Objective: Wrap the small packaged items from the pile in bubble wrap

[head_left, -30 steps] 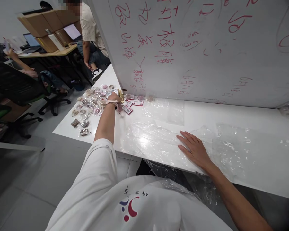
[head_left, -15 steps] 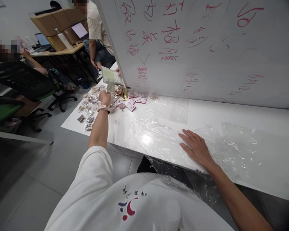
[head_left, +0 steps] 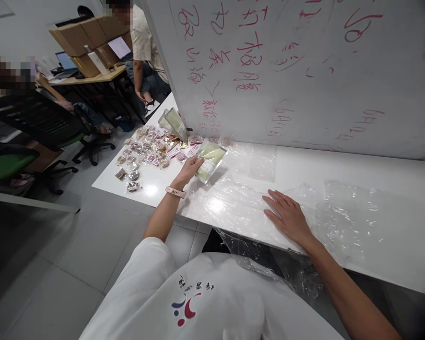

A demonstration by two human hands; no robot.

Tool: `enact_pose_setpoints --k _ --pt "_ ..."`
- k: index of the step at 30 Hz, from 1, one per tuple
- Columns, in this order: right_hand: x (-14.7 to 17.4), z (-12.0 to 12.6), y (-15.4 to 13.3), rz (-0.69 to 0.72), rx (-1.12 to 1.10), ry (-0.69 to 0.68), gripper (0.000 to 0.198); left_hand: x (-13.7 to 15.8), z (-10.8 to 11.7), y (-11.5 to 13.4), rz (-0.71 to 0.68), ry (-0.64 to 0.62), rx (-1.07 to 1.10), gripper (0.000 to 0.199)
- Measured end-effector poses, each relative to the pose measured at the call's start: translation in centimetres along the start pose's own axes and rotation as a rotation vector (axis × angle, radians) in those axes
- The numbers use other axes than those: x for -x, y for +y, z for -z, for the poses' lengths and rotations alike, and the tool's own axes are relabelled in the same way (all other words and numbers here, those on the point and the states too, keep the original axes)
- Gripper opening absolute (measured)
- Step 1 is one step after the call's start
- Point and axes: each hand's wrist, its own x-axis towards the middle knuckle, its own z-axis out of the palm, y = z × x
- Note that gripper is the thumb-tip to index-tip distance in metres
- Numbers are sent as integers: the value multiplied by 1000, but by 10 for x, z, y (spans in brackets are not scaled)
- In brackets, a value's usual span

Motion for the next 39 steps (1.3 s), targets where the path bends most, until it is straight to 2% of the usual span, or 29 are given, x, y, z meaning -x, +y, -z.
enact_pose_setpoints --k 4,8,10,15,17,18,20,23,25,26,28,30,34,39 --pt "0 0 0 4 3 -3 44 -15 -16 8 -165 130 77 22" --pt "1 0 0 -14 -1 -15 44 -18 -30 9 -305 267 -48 20" --pt "1 0 1 -16 -9 -24 45 -11 -45 7 -332 239 -109 21" --pt "1 -1 2 -10 -17 -20 45 20 -93 8 -418 35 -188 24" --pt "1 -1 2 -8 -14 -12 46 28 -100 15 -441 -38 -228 26" --pt "0 -1 1 -8 -12 -11 46 29 -97 20 -444 -72 -258 26" --pt "1 -1 1 -10 -5 -14 46 25 -76 31 -415 -145 -335 24" --pt "1 -1 1 -12 0 -18 45 5 -18 41 -287 -226 -461 19" --pt "1 -1 1 -15 -5 -16 46 -10 22 40 -238 -132 -550 13" --pt "1 -1 1 -17 -11 -17 46 -15 37 37 -214 -43 -614 13" --pt "0 -1 1 -23 -25 -24 47 -20 56 28 -173 64 -698 25" --pt "-1 -1 1 -29 -41 -34 47 -18 61 19 -144 101 -735 35" --pt "-3 2 -1 -50 -69 -61 49 -9 52 14 -115 194 -768 41" --pt "-3 6 -4 -81 -97 -103 51 6 49 36 -130 263 -794 43"
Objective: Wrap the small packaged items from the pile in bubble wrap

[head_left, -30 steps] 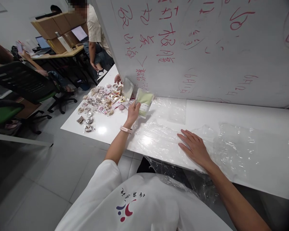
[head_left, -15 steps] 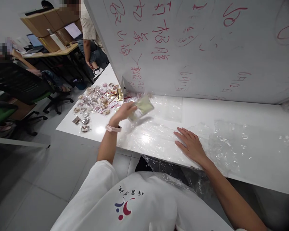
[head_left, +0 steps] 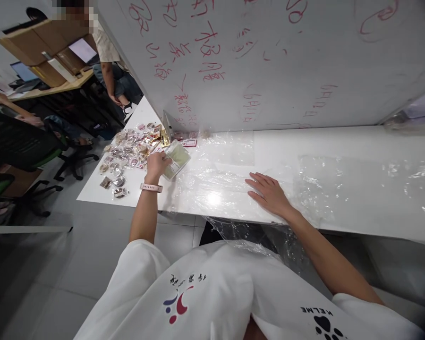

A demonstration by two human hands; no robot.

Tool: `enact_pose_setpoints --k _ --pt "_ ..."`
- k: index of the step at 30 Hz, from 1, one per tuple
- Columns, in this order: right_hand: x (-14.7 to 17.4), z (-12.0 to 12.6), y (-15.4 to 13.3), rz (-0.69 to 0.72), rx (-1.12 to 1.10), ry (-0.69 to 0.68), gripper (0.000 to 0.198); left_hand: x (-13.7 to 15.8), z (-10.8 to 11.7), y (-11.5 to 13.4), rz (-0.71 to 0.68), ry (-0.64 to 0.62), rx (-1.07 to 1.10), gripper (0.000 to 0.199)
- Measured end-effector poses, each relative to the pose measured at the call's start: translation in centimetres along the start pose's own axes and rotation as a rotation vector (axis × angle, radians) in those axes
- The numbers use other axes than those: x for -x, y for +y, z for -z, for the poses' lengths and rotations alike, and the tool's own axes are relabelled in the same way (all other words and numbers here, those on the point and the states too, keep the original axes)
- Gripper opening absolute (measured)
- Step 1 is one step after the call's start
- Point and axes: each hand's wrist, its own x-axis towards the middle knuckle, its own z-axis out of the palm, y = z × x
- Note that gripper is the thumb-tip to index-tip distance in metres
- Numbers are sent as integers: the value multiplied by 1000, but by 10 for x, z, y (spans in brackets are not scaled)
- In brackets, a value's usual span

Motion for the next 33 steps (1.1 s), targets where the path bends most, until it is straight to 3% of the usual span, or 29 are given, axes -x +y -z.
enact_pose_setpoints --k 3,5,6,8,10,11,14,16,18,20,23,25,27,29,31,33 --pt "0 1 1 -10 -42 -9 51 16 20 25 -62 34 78 39" --pt "-3 1 4 -15 -100 -15 49 34 27 53 -178 -54 269 35" --pt "-6 2 6 -16 -143 -16 49 45 25 69 -250 -162 381 33" --pt "-13 4 12 -28 -272 -13 48 68 7 102 -378 -505 502 26" --pt "-21 9 19 -48 -396 -13 46 92 -29 130 -478 -795 465 22" --pt "-24 13 21 -75 -465 -15 45 102 -50 140 -540 -860 407 20" --pt "-17 40 21 -233 -682 51 43 123 -106 155 -637 -745 133 14" --pt "6 64 10 -327 -808 191 41 130 -122 155 -657 -602 20 11" --pt "48 86 -5 -366 -833 334 39 137 -117 149 -672 -438 -16 33" --pt "102 94 -17 -479 -765 391 35 151 -97 137 -705 -285 22 47" --pt "184 70 -24 -815 -598 447 40 189 -64 107 -772 -166 141 54" --pt "222 36 -23 -985 -580 492 45 222 -53 81 -793 -198 83 68" --pt "240 5 -24 -972 -768 378 53 252 -56 56 -803 -244 -52 77" --pt "236 -12 -28 -822 -1019 136 56 273 -70 40 -787 -245 -131 79" --pt "216 -7 -33 -656 -1186 -78 50 281 -86 39 -742 -187 -134 70" --pt "186 16 -36 -537 -1268 -130 45 276 -97 49 -703 -109 -65 45"
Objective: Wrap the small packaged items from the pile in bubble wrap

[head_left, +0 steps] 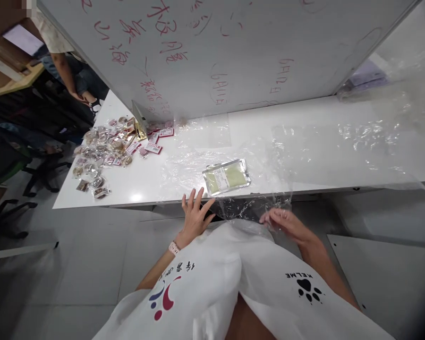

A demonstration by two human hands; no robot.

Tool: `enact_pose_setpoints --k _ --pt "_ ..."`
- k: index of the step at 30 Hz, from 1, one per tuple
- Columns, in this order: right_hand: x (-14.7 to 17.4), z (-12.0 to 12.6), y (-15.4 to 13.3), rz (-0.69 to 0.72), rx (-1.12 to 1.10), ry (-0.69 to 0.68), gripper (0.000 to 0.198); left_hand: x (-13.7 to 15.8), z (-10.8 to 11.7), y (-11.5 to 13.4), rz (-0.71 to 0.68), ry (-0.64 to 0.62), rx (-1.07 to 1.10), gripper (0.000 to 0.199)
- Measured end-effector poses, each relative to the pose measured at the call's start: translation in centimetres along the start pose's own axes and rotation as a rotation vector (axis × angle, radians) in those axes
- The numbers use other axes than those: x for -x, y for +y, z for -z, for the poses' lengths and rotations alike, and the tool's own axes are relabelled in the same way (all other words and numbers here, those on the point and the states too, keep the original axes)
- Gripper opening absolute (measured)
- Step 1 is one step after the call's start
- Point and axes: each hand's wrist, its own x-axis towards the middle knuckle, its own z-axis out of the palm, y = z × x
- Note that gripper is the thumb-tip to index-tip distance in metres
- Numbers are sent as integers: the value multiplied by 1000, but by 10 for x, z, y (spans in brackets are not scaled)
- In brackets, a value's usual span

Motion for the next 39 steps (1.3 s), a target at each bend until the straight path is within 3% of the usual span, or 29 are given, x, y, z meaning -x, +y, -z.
enact_pose_setpoints --k 3,6,8,11,13,14,16,18,22,26,30,33,36,39 --pt "-31 5 -69 200 -59 -41 48 -33 5 6 32 138 148 6" --pt "-75 7 -129 350 -85 4 43 -61 22 6 147 213 322 17" --pt "-114 4 -155 385 -142 60 38 -70 32 4 292 259 438 18" --pt "-176 -5 -164 339 -247 83 32 -72 40 6 458 447 490 20" --pt "-210 -12 -155 236 -259 83 37 -71 39 14 392 566 425 20" --pt "-223 -15 -148 177 -228 81 41 -72 37 19 307 561 397 19" --pt "-235 -19 -135 106 -105 70 51 -76 28 29 120 399 380 21" --pt "-230 -18 -126 142 68 60 60 -83 15 34 2 147 354 36" --pt "-195 -3 -120 309 538 -71 70 -100 -11 19 10 -173 202 85" --pt "-171 11 -107 355 979 -287 96 -111 -18 -7 23 -286 161 105" --pt "-162 9 -90 368 1106 -316 105 -117 -7 -13 36 -291 169 86" --pt "-145 2 -88 385 1091 -263 83 -116 13 -10 22 -321 175 65" --pt "-124 -5 -97 430 999 -197 55 -117 39 -11 33 -430 202 46" --pt "-122 -8 -109 365 902 -74 46 -134 60 -24 99 -514 260 34"
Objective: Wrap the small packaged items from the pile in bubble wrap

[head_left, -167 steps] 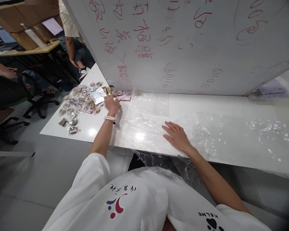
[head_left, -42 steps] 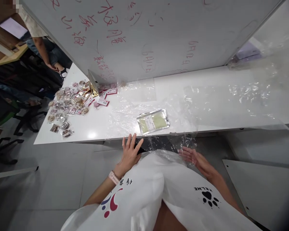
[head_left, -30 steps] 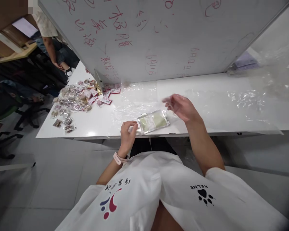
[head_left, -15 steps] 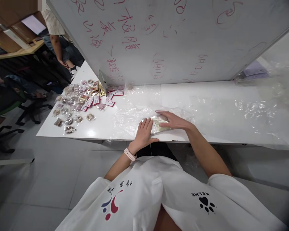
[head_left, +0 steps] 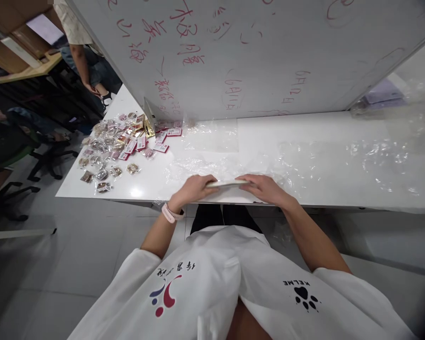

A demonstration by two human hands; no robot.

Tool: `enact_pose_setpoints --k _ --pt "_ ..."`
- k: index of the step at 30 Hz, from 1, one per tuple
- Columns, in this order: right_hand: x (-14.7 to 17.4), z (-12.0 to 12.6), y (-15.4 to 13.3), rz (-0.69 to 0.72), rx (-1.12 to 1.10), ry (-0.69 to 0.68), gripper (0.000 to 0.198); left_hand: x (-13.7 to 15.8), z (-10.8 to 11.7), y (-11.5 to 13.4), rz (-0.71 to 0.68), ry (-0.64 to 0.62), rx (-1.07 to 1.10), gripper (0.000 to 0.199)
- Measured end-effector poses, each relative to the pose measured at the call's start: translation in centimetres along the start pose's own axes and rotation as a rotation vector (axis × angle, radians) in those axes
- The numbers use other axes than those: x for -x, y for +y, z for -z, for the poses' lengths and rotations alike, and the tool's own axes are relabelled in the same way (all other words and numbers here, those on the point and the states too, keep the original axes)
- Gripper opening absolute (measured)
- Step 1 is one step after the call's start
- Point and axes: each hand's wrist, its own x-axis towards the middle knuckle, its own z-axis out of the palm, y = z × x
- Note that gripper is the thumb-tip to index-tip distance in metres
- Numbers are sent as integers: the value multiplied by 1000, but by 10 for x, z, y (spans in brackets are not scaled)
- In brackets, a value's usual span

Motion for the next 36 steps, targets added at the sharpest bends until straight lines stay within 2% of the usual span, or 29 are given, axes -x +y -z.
enact_pose_setpoints --k 2,4,7,8,10,12,15,18,20,23,25,27,30,32,34,36 --pt "-16 1 2 -122 -31 101 49 -15 16 -8 59 19 24 38" --pt "-38 -2 10 -237 -15 211 52 -36 21 -15 163 93 -10 40" --pt "-66 -12 19 -346 116 308 52 -60 7 -18 289 268 -197 42" --pt "-71 -15 19 -347 179 337 50 -64 -3 -17 275 329 -269 43" --pt "-69 -21 14 -268 309 430 45 -65 -27 -14 151 376 -360 42" --pt "-53 -26 4 -138 402 552 37 -59 -51 -10 19 333 -364 47" --pt "-12 -39 -10 -31 411 641 31 -45 -76 -7 -25 292 -341 66" --pt "31 -57 -13 -94 395 632 31 -34 -85 -7 -28 317 -341 74" --pt "48 -66 -7 -216 451 640 33 -29 -86 -8 -51 317 -339 74" --pt "51 -68 7 -408 556 639 40 -24 -87 -8 -63 322 -342 71" --pt "38 -63 16 -436 543 616 45 -23 -88 -8 -61 331 -347 70" --pt "17 -59 20 -345 455 577 47 -23 -88 -7 -64 344 -353 68" --pt "-16 -61 15 -76 317 451 48 -26 -89 -9 -72 371 -355 63" --pt "-30 -68 7 66 305 348 47 -28 -89 -9 -78 394 -340 54" --pt "-37 -76 -1 117 339 286 46 -23 -91 -5 -75 440 -280 42" --pt "-38 -80 -4 109 373 258 47 -11 -96 3 -44 530 -135 35"
